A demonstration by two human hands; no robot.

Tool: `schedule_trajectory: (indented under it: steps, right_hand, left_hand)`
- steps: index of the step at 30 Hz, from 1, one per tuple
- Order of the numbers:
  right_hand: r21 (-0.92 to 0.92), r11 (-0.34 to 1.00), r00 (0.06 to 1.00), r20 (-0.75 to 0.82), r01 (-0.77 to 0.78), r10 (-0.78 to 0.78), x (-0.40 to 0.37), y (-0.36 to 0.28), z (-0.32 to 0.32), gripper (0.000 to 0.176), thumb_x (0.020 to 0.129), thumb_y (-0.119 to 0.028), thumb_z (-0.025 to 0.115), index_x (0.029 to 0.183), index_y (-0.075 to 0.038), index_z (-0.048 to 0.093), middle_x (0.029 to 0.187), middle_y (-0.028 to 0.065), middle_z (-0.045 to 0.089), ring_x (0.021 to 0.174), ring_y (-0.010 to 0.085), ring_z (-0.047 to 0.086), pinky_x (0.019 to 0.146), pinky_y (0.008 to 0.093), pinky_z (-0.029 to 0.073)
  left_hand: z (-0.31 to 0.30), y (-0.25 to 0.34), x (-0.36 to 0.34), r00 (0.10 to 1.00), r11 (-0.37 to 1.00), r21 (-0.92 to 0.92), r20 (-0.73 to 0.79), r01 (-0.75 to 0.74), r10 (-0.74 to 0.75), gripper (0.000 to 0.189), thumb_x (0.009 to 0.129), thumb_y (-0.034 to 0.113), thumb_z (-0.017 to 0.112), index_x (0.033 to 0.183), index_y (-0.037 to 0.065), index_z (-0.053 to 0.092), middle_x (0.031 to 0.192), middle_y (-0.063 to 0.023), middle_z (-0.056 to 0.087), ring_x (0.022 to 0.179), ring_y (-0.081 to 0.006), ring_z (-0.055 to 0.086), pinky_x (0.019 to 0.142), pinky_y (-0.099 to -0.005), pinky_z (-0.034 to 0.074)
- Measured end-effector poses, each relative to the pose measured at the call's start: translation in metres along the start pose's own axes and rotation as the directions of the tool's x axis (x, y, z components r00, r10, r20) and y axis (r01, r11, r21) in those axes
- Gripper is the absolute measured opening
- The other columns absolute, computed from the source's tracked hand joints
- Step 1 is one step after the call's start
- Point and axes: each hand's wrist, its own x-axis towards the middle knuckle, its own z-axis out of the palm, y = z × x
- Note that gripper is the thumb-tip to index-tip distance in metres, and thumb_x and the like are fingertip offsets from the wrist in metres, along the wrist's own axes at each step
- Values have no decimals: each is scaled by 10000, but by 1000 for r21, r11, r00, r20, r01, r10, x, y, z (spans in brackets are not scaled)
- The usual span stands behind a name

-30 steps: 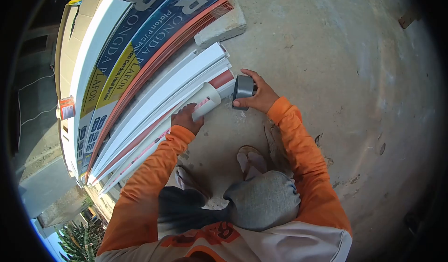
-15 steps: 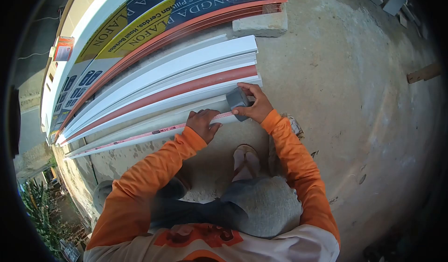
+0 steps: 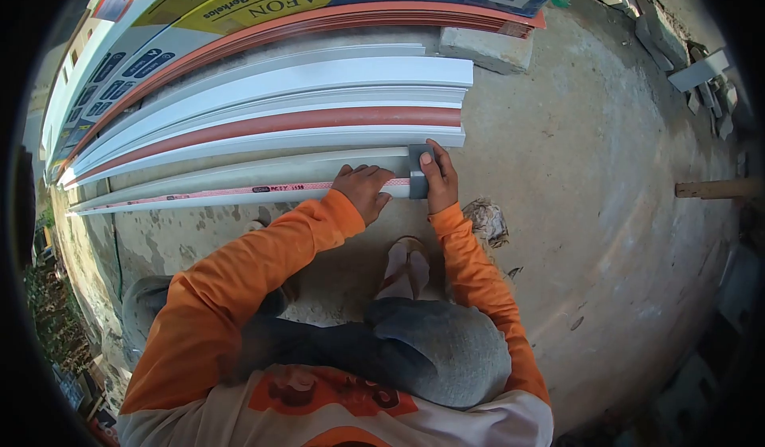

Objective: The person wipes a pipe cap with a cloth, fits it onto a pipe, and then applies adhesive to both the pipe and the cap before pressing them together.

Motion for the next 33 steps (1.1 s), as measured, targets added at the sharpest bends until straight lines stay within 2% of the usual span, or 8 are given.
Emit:
schedule_trajectory:
  steps: [4,7,9,10,12,15,21,33]
  right_hand:
    - [37,995,995,-12,-98,98,3,6,-3,549,912,-397,585,1300,-17,503,1205,106,541,1095,171,489,971,278,368]
    - [-49,995,996,-44,-83,81,6,11,-4,501,919,-374,563,1252,-2,527,1148,92,572,1054,170,531,955,276,394]
    - [-26,996,996,-39,-86,85,7,12,-4,519,913,-382,580,1267,-6,523,1158,93,562,1066,167,511,960,273,381]
    - [5,996,996,-39,-85,85,7,14,-3,538,908,-389,597,1282,-10,520,1168,94,552,1078,164,490,965,270,368]
    - [11,997,996,-40,-80,81,7,14,-1,539,907,-385,600,1281,-6,519,1166,92,552,1075,162,490,963,269,369]
    - [22,997,996,-45,-78,79,5,9,0,536,905,-375,607,1279,-2,516,1163,88,551,1070,157,489,959,266,370]
    - [17,997,997,-36,-74,75,4,12,-1,533,905,-362,613,1283,-2,509,1158,78,543,1052,142,487,946,255,374]
    - [22,998,998,-40,-57,57,5,14,-3,531,909,-360,616,1284,0,511,1163,78,549,1036,138,497,935,253,383]
  left_hand:
    - [0,-5,3,1000,1000,-22,30,9,-8,282,798,199,643,1058,101,596,975,-74,643,957,-256,603,843,-425,405]
    - [0,-8,7,1000,997,-81,-10,-14,13,250,815,193,611,1041,87,609,928,-95,656,893,-284,624,793,-442,451]
    - [3,-14,13,989,954,-281,-72,104,-129,217,837,164,569,1023,65,618,893,-121,663,821,-329,636,723,-460,495]
    - [7,-21,16,988,952,-284,-72,113,-138,217,837,164,569,1023,65,618,893,-121,663,821,-329,636,723,-460,495]
    - [10,-31,21,995,993,-114,-90,37,-47,209,853,143,554,1029,52,621,886,-144,661,790,-361,639,691,-465,517]
    - [5,-21,22,993,993,3,23,117,-117,214,869,145,545,1059,77,616,882,-160,661,807,-366,640,690,-470,521]
    - [-3,-11,20,967,971,64,98,231,-237,232,894,210,546,1109,144,604,846,-152,666,788,-369,644,686,-474,520]
    - [-3,-12,20,970,972,31,69,233,-234,214,893,206,544,1073,118,619,843,-151,671,772,-370,644,687,-470,522]
